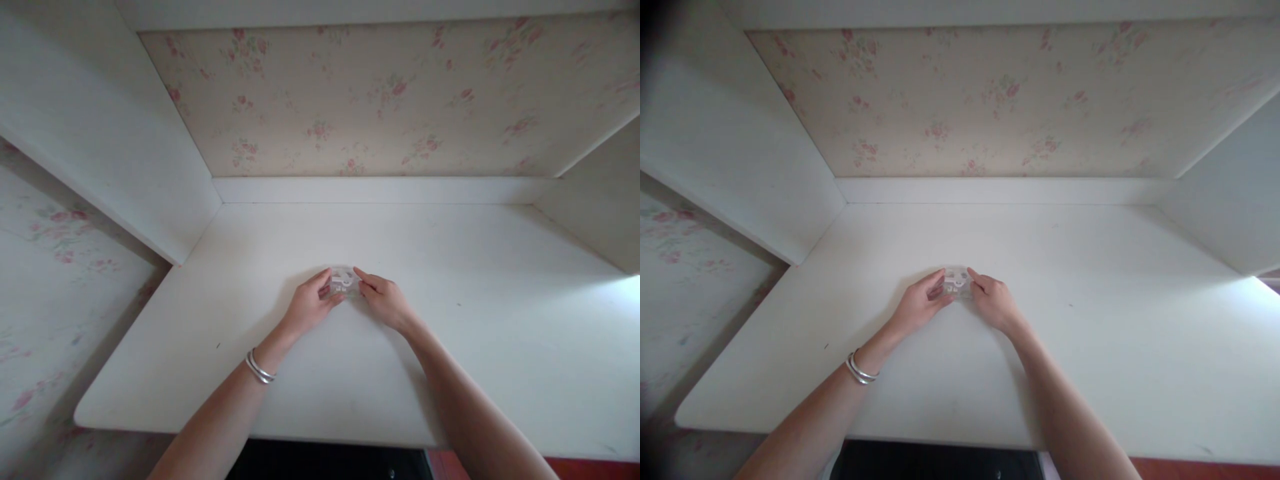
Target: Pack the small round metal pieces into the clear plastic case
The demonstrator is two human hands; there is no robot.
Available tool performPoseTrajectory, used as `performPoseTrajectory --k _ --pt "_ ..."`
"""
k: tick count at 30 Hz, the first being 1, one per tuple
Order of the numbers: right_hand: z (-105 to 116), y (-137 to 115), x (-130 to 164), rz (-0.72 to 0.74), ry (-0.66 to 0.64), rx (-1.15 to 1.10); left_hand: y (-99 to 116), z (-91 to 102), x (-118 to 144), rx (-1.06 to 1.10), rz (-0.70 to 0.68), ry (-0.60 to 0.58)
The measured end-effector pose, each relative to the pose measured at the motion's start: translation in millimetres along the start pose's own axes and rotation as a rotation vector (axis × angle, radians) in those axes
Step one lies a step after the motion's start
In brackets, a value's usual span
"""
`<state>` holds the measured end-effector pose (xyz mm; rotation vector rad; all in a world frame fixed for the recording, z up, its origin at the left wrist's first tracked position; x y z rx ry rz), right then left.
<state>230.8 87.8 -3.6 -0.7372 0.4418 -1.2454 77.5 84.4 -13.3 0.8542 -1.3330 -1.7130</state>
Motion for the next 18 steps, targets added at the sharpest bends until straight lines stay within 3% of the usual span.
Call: performPoseTrajectory --k 5,10,18 --pt "1.3 -5.2 1.0 0.050 -0.015 0.064 -5.6 0.3 -0.3 0.004 0.016 0.002" --pt "3.8 -5.3 2.1 0.072 0.069 0.043 -9.7 0.3 -1.7 0.021 0.029 -0.011" --pt "0.2 -3.6 1.5 0.075 0.096 0.004 0.1 2.9 0.3 -0.094 0.070 -0.030"
Point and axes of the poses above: each hand's wrist, its own x-axis away from the middle knuckle, its own z-axis out of the back of the hand, y = z × x, the point moved 9 cm from there along -x, towards the middle knuckle, and after that the axes turned 11 degrees about -y, right-handed, at the moved point
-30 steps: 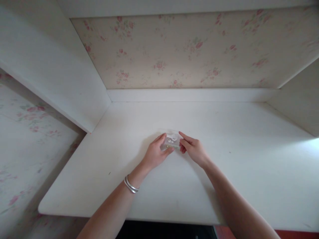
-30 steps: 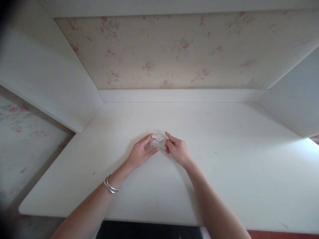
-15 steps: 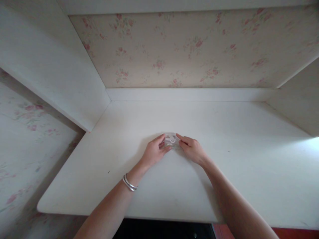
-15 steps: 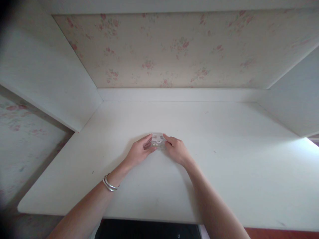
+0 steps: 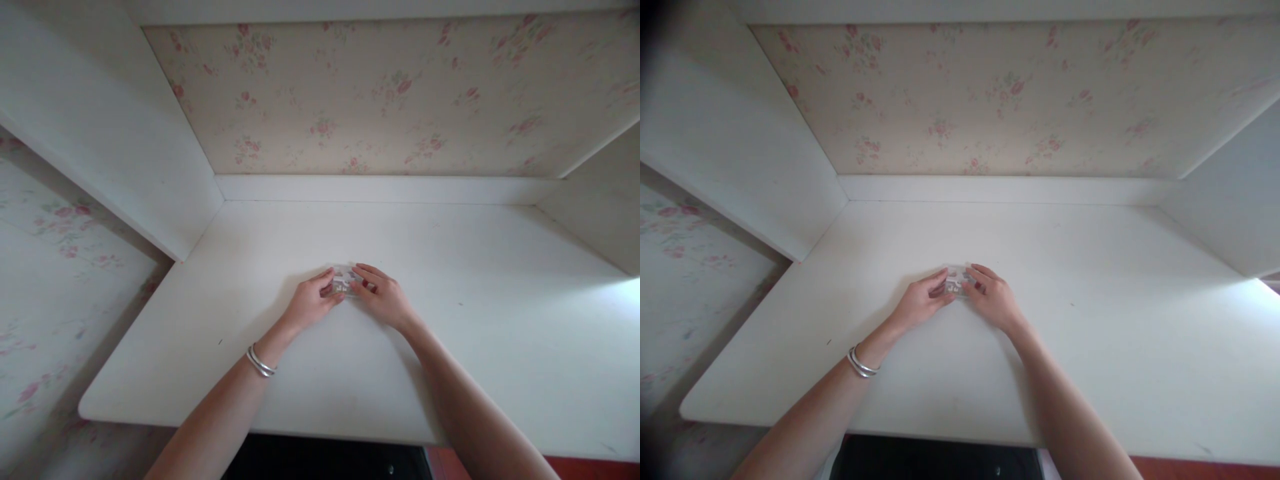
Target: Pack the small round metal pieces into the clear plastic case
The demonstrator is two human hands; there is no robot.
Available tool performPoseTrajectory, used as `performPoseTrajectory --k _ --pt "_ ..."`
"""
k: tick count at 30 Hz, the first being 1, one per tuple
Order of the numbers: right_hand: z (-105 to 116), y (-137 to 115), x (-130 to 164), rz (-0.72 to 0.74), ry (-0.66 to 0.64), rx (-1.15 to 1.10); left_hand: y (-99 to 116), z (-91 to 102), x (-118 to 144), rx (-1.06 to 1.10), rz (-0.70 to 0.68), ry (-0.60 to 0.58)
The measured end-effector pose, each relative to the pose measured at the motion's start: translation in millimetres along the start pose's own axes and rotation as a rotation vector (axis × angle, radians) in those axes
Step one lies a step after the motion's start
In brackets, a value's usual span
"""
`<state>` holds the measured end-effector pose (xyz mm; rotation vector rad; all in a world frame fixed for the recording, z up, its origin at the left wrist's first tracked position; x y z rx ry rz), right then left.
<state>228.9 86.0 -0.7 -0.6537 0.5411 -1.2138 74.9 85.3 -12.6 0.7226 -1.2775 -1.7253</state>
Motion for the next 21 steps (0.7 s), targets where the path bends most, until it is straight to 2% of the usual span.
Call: performPoseTrajectory --k 6,21 --pt "-0.3 -1.3 0.0 0.016 -0.006 -0.027 7.1 6.7 0.1 -0.158 -0.054 0.034" --pt "-3.8 -2.8 -1.9 0.029 -0.014 0.042 9.5 4.2 -0.2 -0.271 -0.084 0.000"
Point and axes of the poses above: each hand's wrist, its own x-axis away from the middle knuckle, its own z-axis out of the back of the hand, y = z × x, the point moved 9 cm from there along -x, towards the middle knuckle, and after that the axes turned 11 degrees about -y, right-handed, at the moved point
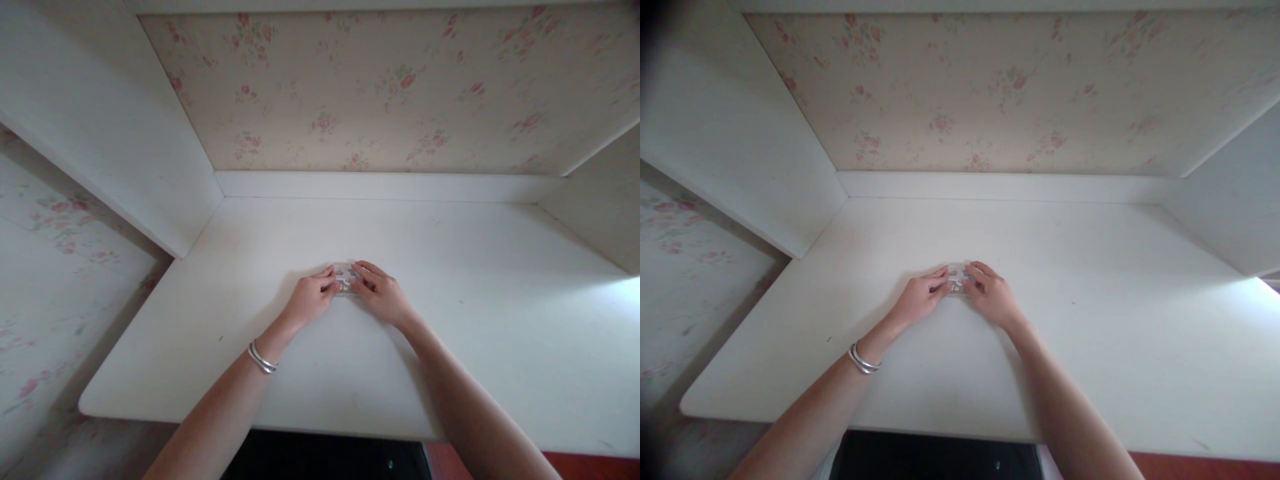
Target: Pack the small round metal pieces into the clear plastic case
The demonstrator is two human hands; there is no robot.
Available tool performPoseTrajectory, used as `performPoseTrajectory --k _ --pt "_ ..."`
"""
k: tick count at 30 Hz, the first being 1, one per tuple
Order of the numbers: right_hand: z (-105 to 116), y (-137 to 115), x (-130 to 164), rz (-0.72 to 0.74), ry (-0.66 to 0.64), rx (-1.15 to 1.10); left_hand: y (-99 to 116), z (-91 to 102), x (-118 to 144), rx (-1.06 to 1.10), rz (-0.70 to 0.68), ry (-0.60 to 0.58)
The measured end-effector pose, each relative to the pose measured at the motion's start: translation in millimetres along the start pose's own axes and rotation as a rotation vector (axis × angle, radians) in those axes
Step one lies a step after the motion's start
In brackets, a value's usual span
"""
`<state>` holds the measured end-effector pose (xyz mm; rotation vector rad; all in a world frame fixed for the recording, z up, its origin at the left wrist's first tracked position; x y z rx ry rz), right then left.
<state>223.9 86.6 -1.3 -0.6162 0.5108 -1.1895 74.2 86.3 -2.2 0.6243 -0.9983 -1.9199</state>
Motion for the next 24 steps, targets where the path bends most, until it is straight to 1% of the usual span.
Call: performPoseTrajectory --k 8,11,15,17,20,24 --pt "1.3 -2.0 -0.4 -0.018 -0.020 0.024 -0.8 0.6 -0.5 -0.005 0.010 0.006" --pt "1.5 -3.7 0.9 -0.002 -0.016 0.022 -0.9 0.9 -0.2 0.006 0.029 0.011" --pt "0.6 -3.7 1.7 0.031 -0.015 0.005 1.6 5.7 1.4 -0.015 0.029 0.077" --pt "-0.9 -3.6 1.6 0.051 -0.027 0.003 2.2 6.0 1.9 -0.008 0.019 0.088" --pt "-2.2 -3.3 1.6 0.064 -0.038 0.002 2.9 1.0 1.1 -0.021 0.002 0.031" --pt "-2.0 -3.7 2.5 0.057 -0.038 -0.014 6.5 -3.4 0.4 -0.109 -0.008 -0.029"
Point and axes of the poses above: each hand's wrist, its own x-axis away from the middle knuckle, its own z-axis out of the back of the hand, y = z × x, the point moved 9 cm from there along -x, towards the middle knuckle, and after that the axes turned 11 degrees about -y, right-handed, at the moved point
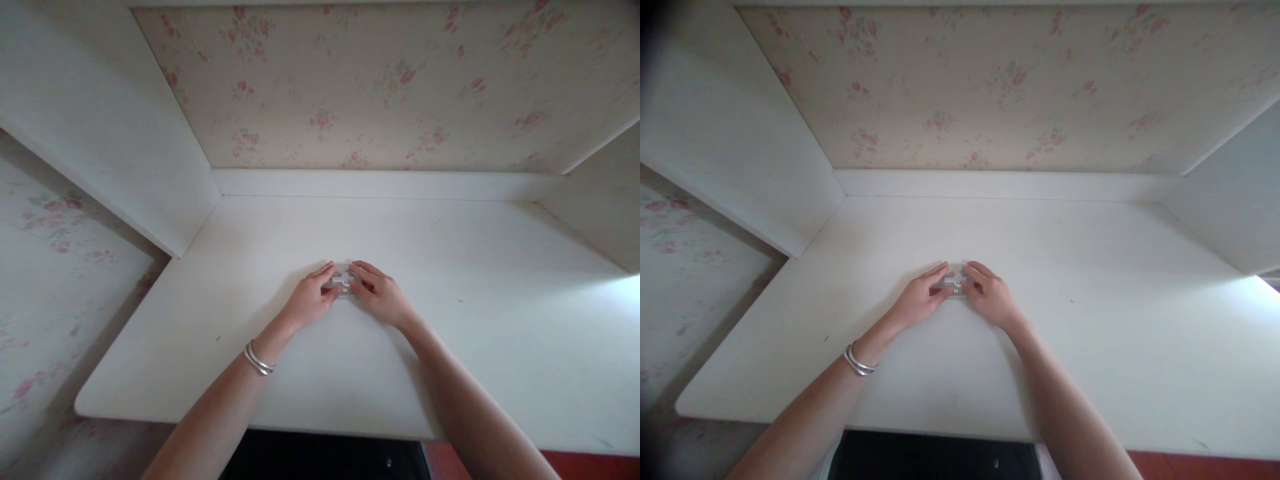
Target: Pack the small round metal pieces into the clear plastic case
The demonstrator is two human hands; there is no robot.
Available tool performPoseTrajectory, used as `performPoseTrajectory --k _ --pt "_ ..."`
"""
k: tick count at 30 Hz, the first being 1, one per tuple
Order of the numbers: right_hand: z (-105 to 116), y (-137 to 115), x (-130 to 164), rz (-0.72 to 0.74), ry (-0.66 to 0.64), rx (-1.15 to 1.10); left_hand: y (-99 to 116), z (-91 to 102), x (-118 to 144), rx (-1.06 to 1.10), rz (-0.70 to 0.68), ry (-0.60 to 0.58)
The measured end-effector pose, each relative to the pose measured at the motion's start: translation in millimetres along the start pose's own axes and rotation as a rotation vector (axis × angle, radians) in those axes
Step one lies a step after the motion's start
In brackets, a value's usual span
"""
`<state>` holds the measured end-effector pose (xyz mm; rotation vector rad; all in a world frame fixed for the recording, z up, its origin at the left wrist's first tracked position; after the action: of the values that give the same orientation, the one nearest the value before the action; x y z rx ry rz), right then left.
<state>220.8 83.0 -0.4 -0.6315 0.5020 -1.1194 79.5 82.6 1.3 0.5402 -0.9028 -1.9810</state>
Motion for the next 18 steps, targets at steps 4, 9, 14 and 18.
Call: performPoseTrajectory --k 4,9,14,18 --pt "0.4 0.0 0.7 -0.011 0.007 -0.022 3.7 -1.1 -0.8 -0.089 0.018 -0.011" --pt "-0.6 -1.1 0.2 -0.015 -0.002 -0.030 3.3 -1.7 -0.7 -0.081 0.019 -0.043" --pt "1.4 -1.3 1.0 -0.019 0.017 -0.038 1.2 0.0 2.1 0.013 -0.008 -0.004" --pt "0.4 0.3 1.5 -0.015 0.008 -0.045 1.0 1.3 2.2 0.066 -0.025 0.045"
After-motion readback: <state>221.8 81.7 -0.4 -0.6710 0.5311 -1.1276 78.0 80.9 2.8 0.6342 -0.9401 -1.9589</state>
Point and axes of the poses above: each hand's wrist, its own x-axis away from the middle knuckle, its own z-axis out of the back of the hand, y = z × x, the point moved 9 cm from there along -x, towards the middle knuckle, and after that the axes turned 11 degrees about -y, right-handed, at the moved point
